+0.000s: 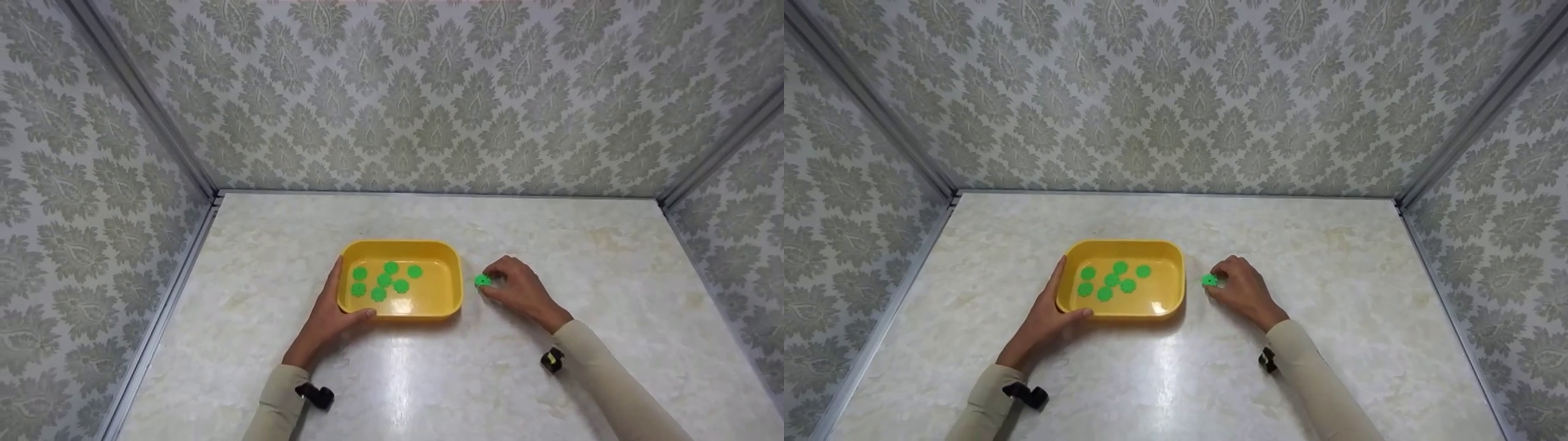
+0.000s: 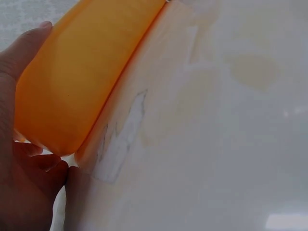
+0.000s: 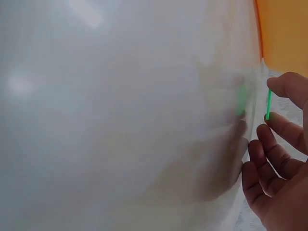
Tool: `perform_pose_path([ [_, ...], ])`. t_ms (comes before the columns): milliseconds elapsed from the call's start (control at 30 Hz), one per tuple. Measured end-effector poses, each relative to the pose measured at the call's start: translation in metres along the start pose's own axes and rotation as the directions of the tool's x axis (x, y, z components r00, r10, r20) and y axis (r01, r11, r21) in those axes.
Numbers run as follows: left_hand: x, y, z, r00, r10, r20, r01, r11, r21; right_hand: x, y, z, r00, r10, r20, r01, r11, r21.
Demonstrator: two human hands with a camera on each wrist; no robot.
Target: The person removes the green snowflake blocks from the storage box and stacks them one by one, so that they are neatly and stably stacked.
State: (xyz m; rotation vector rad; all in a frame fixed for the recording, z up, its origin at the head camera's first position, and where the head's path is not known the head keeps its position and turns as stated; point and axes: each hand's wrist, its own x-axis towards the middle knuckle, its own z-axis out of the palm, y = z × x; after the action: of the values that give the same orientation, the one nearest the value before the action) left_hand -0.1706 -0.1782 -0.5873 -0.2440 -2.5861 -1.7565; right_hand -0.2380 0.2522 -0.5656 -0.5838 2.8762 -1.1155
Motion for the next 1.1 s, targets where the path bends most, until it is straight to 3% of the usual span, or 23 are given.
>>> perform_pose_path([
  [800,-0.002,0.001,0.001,1.000,-0.016,0.001,0.016,1.000,-0.010,0.001,0.011,0.007,1.000,-0.002,-0.006,0.002,1.000,0.004],
  [1100,-0.003,0.001,0.001,1.000,-0.024,-0.004,0.024,1.000,0.006,-0.003,0.014,0.010,0.999,-0.015,-0.044,0.016,1.000,0.022],
])
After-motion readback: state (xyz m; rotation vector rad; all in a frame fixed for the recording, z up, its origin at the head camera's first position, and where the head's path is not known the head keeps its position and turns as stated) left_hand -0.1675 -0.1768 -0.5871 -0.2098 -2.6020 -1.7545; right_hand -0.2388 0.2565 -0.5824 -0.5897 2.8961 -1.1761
